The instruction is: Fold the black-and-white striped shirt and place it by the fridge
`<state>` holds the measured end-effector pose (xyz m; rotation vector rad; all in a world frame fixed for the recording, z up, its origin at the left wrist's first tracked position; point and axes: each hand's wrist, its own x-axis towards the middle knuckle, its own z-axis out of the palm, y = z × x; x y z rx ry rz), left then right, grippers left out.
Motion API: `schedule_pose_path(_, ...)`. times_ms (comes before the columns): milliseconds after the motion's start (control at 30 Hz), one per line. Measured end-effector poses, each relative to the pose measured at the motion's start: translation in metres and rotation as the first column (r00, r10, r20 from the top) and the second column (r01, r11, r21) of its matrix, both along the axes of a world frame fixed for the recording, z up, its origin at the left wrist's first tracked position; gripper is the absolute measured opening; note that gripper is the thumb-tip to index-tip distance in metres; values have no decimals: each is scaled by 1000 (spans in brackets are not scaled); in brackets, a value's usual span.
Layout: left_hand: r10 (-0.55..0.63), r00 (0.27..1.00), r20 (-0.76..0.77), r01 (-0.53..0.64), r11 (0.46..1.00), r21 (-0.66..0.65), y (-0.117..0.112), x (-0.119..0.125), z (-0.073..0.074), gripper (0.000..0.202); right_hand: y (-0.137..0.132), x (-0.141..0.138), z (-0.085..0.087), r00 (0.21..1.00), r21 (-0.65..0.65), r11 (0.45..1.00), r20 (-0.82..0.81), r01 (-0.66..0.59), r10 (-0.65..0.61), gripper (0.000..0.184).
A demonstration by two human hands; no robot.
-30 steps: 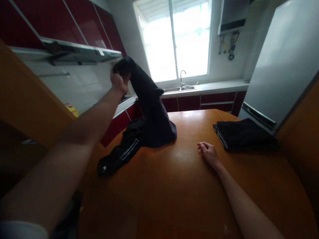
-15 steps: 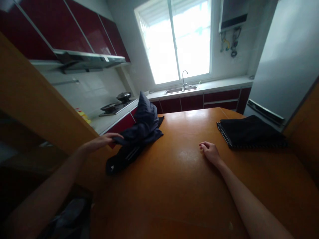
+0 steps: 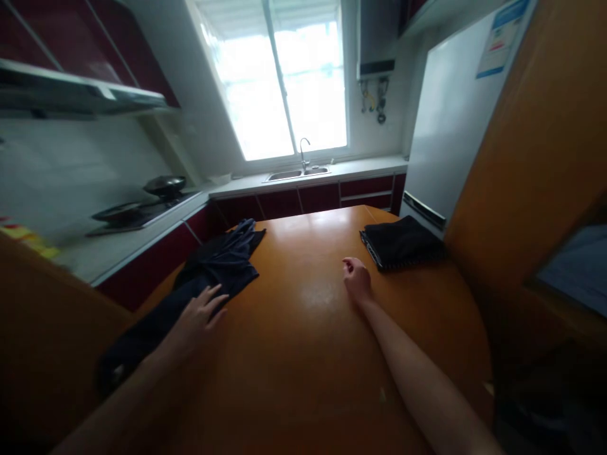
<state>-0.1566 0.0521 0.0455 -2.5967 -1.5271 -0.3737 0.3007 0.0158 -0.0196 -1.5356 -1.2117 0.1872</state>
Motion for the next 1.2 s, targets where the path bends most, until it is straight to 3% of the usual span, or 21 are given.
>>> schedule_pose_path(100, -258, 941, 219, 266, 964, -8, -8, 64, -31, 34, -3, 31, 10, 907, 71, 941, 252, 332, -339, 35)
schedule_pose_path(200, -345, 864, 367, 391, 919, -56, -17, 115, -46, 30, -10, 66, 7, 772, 12, 819, 325, 574, -546, 37)
schedule_pose_path(300, -360, 803, 475, 457, 884, -101, -18, 144, -49, 28, -14, 90, -2, 732, -80, 752, 315, 655, -604, 25)
schedule_pose_path(433, -249, 738, 628, 438, 884, -164, -9, 149, -51, 24, -14, 91, 1, 741, -43, 777, 339, 628, -580, 24)
schedule_pose_path(533, -69, 660, 748, 373, 895, -246, -1, 142, -55, 23, -15, 60, 18, 848, 48, 908, 340, 416, -407, 18)
schedule_pose_path(600, 42, 572, 819, 348, 892, -289, 5, 139, -58, 27, -21, 20, 28, 922, 85, 985, 349, 147, -168, 14)
schedule_pose_path(633, 86, 525, 847, 343, 889, -303, 7, 138, -59, 31, -27, -5, 32, 936, 91, 996, 351, -3, -29, 13)
schedule_pose_path(700, 152, 446, 882, 328, 889, -319, 11, 137, -60, 43, -42, -58, 37, 873, 58, 942, 398, -329, 281, 14)
schedule_pose_path(767, 183, 419, 889, 278, 907, -318, 13, 136, -60, 51, -60, -106, 38, 665, -53, 768, 465, -638, 584, 19)
schedule_pose_path(833, 171, 455, 874, 208, 934, -291, 14, 133, -60, 54, -76, -138, 38, 518, -93, 646, 515, -758, 683, 20)
schedule_pose_path(867, 158, 483, 861, 177, 946, -273, 14, 131, -60, 53, -81, -146, 38, 497, -89, 628, 531, -773, 686, 21)
schedule_pose_path(933, 137, 536, 833, 144, 958, -250, 16, 125, -58, 47, -85, -146, 38, 563, -36, 675, 520, -737, 642, 21)
schedule_pose_path(1067, 51, 639, 768, 87, 987, -138, 14, 117, -40, 20, -68, -113, 36, 835, 89, 860, 308, -502, 455, 21)
schedule_pose_path(1133, -58, 708, 704, 76, 997, 5, 1, 120, -26, 18, -54, -91, 33, 931, 132, 929, 170, -346, 322, 24)
schedule_pose_path(1200, -201, 767, 609, 153, 980, 131, -25, 131, -15, 21, -40, -69, 28, 983, 151, 971, 29, -184, 182, 26)
